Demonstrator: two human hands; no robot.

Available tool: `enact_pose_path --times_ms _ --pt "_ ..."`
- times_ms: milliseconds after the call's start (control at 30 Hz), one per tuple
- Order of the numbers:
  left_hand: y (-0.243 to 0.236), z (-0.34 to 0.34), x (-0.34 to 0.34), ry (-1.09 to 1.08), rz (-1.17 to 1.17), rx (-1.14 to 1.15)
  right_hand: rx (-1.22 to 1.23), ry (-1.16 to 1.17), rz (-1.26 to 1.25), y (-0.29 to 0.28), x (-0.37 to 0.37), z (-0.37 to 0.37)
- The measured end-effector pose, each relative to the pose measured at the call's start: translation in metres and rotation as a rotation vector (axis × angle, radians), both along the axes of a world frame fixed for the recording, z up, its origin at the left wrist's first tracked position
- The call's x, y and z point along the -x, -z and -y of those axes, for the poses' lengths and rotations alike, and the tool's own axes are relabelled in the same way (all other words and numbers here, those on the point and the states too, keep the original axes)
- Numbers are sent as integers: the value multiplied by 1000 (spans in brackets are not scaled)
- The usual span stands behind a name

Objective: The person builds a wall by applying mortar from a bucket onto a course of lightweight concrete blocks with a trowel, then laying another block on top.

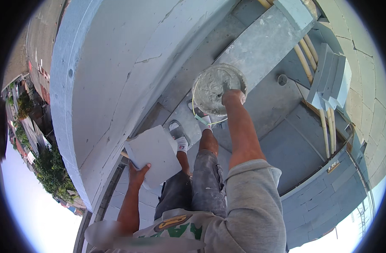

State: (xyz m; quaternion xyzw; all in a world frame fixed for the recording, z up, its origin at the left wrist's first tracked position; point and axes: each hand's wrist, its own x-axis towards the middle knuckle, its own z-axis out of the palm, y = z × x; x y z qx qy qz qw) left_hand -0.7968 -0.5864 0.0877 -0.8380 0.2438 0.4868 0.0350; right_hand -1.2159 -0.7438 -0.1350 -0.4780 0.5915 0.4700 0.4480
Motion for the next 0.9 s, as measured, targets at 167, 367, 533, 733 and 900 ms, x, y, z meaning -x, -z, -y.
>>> enact_pose_path --times_ms 167,367,533,733,900 --pt "16 -1 -2 186 24 58 125 345 -16 -20 -34 -66" --pt "21 -19 -23 227 -3 102 195 194 -24 -100 17 -63" --pt "24 -31 -27 241 67 -18 271 143 -35 -96 40 -32" --pt "19 -28 -6 350 185 -130 375 265 -34 -6 0 -35" --pt "19 -36 -18 269 159 -172 373 318 -30 -51 -9 -77"
